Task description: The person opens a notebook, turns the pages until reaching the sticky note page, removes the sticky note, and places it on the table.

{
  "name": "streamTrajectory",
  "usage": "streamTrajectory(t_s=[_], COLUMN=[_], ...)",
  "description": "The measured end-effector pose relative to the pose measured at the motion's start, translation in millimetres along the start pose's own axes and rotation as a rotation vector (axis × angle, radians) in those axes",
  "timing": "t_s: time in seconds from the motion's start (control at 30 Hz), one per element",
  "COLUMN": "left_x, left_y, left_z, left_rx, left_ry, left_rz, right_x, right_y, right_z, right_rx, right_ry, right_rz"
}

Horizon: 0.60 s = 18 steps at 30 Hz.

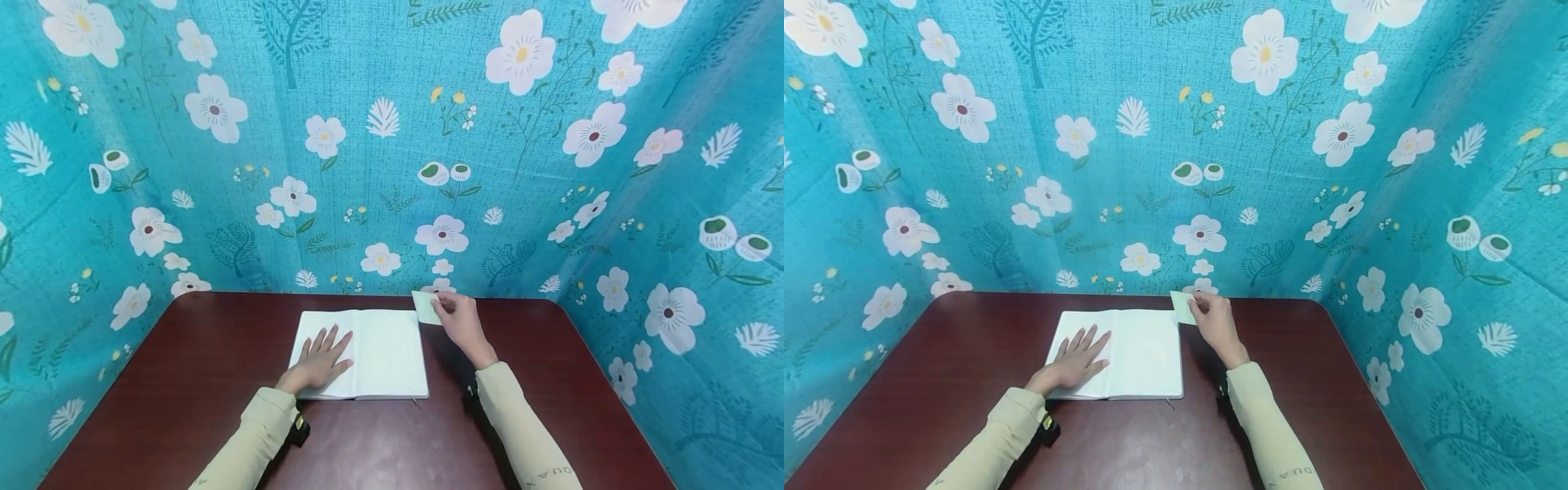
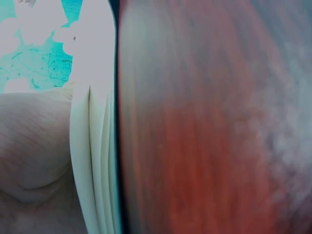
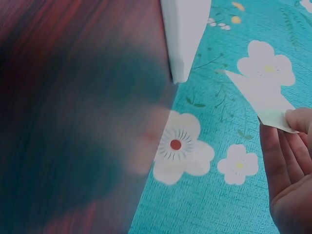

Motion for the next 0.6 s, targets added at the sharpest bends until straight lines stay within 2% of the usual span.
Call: streamTrajectory(t_s=[0.17, 0.3, 0.6], left_x=[-0.9, -6.2, -9.0], left_y=[-3.0, -8.3, -10.2], left_z=[-3.0, -8.2, -9.2], left_rx=[-0.008, -0.039, -0.017], left_ry=[0.003, 0.007, 0.010], left_rz=[0.010, 0.033, 0.026], right_x=[2.5, 6.8, 19.1], right_y=[6, 9, 3], right_z=[6, 9, 6], right_rx=[0.053, 0.191, 0.614], right_ry=[-0.027, -0.082, -0.235], right_rz=[-0.011, 0.007, 0.234])
Point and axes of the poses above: each hand's wrist, its own x-axis away from the middle knuckle, its own z-axis out of the back of the hand, y = z × x, the point moved 2 cm from there along -x, towards the middle knuckle, and after that the axes turned 7 degrees about -y, right-handed, at the moved point
